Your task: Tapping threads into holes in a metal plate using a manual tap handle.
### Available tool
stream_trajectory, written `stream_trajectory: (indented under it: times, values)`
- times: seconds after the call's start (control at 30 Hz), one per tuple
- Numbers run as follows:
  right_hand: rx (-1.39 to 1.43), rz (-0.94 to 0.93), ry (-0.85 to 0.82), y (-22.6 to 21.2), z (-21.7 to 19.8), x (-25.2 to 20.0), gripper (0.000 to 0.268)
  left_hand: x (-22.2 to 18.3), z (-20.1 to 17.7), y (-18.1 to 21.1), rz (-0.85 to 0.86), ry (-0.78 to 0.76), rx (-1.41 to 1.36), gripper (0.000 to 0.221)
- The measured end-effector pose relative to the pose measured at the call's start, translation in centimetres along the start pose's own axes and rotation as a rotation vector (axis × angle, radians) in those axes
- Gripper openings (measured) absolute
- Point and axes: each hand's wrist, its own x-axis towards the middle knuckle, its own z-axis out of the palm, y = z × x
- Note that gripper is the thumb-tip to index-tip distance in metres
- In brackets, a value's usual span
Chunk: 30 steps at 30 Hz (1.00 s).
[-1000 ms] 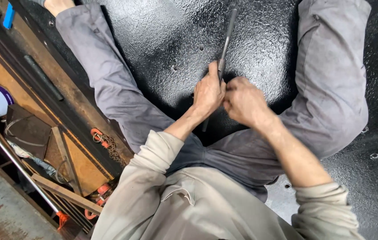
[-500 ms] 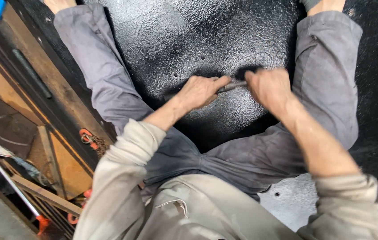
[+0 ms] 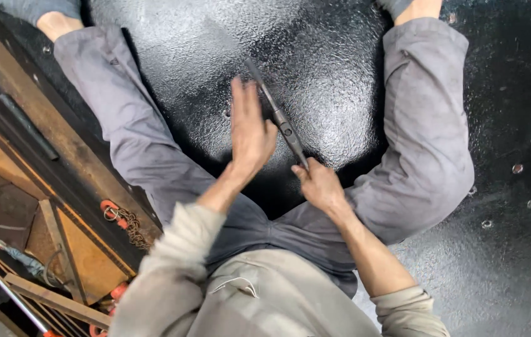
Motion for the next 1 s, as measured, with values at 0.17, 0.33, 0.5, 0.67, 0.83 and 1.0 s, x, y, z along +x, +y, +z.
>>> stream_trajectory:
  times: [0.17,0.33,0.5,0.67,0.83,1.0]
  values:
    - [0.439,0.177,-0.166,-0.9,2.5,-0.6,0.034,-1.9,0.4,4.6,-0.435,-0.264,-0.498,0.077]
    - [-0.036,-0.299,-0.22,-0.4,-2.3,0.6,0.04,-2.5,4.4,2.5,-0.343,-0.377,-0.208,0.071]
    - [-0.439,-0.896,0.55,-6.5,-11.3,2.5,0.057,-0.7,3.0,0.0,0.074,-0.525,-0.222,0.075]
    - [-0.556,-0.701,0.331,-1.6,-11.1,6.1,0.031,2.3,0.3,-0.9,0.341,-0.615,-0.247,0.067]
    - [-0.47,-0.605,0.321,0.8,-9.1,4.2,0.033,4.9,-0.9,-0.1,0.554,-0.736,-0.169,0.061]
    - [-0.232,-0.4,0.241,1.0,-7.1,2.1,0.033,5.0,-0.3,0.8,0.749,-0.679,0.153,0.033]
